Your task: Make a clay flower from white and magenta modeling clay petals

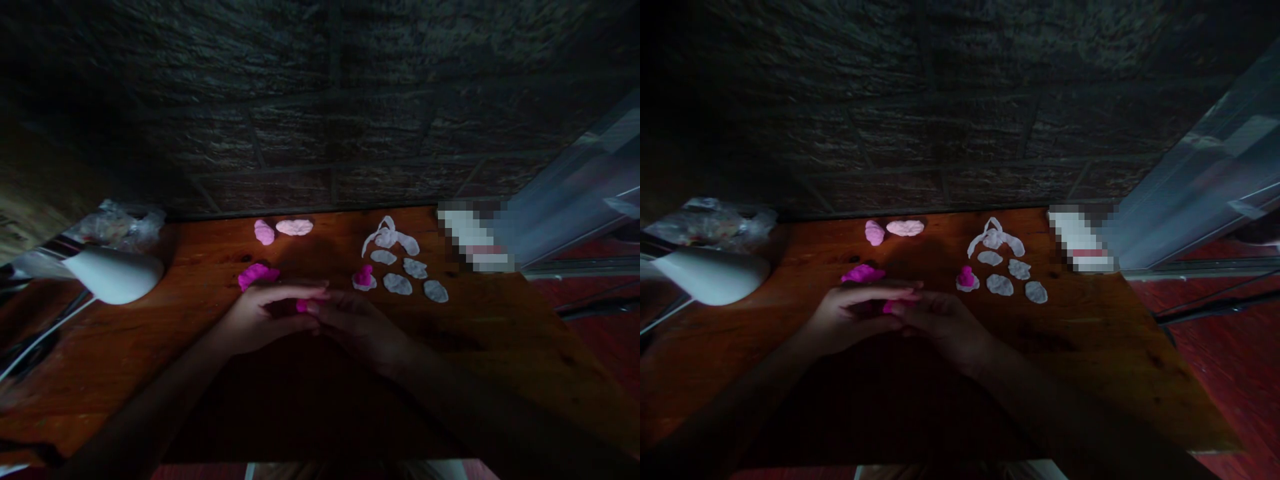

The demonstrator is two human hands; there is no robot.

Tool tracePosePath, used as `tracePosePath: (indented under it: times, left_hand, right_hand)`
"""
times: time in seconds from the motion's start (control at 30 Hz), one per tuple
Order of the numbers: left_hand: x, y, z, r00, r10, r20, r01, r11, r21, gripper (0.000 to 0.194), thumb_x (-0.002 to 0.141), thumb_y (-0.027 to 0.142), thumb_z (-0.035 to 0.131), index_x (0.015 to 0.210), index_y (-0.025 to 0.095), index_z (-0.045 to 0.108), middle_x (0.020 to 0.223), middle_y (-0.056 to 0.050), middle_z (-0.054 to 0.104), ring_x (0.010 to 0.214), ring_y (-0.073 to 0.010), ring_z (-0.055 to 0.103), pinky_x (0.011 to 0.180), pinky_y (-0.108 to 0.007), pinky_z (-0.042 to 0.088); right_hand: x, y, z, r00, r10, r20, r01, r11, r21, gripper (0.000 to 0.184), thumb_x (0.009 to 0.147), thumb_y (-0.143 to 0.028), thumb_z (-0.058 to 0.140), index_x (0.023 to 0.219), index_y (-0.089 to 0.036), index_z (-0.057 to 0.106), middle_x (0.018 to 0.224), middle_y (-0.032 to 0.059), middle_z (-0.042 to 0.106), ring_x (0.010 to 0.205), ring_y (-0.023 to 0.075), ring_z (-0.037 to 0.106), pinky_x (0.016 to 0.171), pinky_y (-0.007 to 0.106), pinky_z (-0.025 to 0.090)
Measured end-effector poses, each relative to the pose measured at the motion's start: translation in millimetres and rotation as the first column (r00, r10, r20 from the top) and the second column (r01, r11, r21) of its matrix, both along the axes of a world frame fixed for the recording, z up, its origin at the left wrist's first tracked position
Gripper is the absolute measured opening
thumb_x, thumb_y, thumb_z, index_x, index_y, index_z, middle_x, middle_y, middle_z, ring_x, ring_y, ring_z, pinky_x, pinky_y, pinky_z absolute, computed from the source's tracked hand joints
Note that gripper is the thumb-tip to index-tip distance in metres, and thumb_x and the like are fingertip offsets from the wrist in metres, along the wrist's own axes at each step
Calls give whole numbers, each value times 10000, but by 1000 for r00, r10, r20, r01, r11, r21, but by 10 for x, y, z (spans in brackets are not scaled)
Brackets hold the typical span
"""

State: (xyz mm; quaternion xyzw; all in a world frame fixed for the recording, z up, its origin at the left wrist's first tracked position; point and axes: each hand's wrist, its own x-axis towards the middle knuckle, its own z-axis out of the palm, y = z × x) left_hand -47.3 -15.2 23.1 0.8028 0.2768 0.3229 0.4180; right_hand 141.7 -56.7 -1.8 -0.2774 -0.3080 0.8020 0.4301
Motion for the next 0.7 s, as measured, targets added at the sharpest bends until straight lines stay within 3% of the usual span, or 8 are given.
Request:
tracePosePath:
  times: [0.13, 0.23, 0.3, 0.5, 0.7]
  left_hand:
    - [35, -39, 11, 994, 112, 13, -113, 988, 106, 432, 783, 159, 821, 1198, 235, 731, 1219, -43, 752, 1089, -224, 742, 978, -329, 621]
    - [85, -66, -20, 958, 284, 35, -283, 922, 265, 377, 802, 170, 811, 1159, 271, 745, 1151, -1, 780, 1008, -204, 767, 952, -337, 639]
    - [109, -67, -72, 941, 334, 55, -331, 878, 345, 364, 817, 190, 803, 1157, 303, 742, 1143, 14, 781, 1000, -204, 768, 954, -361, 642]
    - [133, -27, -230, 965, 255, 64, -253, 832, 493, 625, 804, 186, 814, 1384, 295, 605, 1276, -42, 727, 1078, -216, 744, 956, -332, 635]
    - [110, -25, -143, 969, 246, -16, -191, 792, 579, 458, 867, 125, 727, 1301, 260, 668, 1193, -39, 766, 1030, -190, 760, 930, -285, 634]
  right_hand:
    - [17, 20, 7, 1000, -21, 12, 20, 997, 70, 266, 781, -359, 819, 1012, -229, 793, 990, 14, 778, 848, 115, 664, 798, 251, 470]
    - [11, 29, 32, 995, -96, 5, 96, 993, 68, 294, 798, -366, 804, 1068, -251, 775, 1037, 15, 777, 879, 125, 675, 815, 263, 488]
    - [-15, 25, 49, 990, -136, -42, 137, 990, 26, 273, 816, -352, 788, 1067, -247, 768, 1045, 17, 777, 925, 136, 686, 871, 279, 499]
    - [-109, -29, 72, 976, -103, -191, 107, 994, 9, 210, 892, -353, 700, 1021, -199, 763, 1007, 46, 777, 971, 186, 698, 955, 348, 508]
    - [-84, -42, 50, 991, -49, -121, 49, 999, -9, 256, 845, -439, 740, 987, -226, 756, 1025, 27, 752, 932, 177, 684, 857, 321, 531]
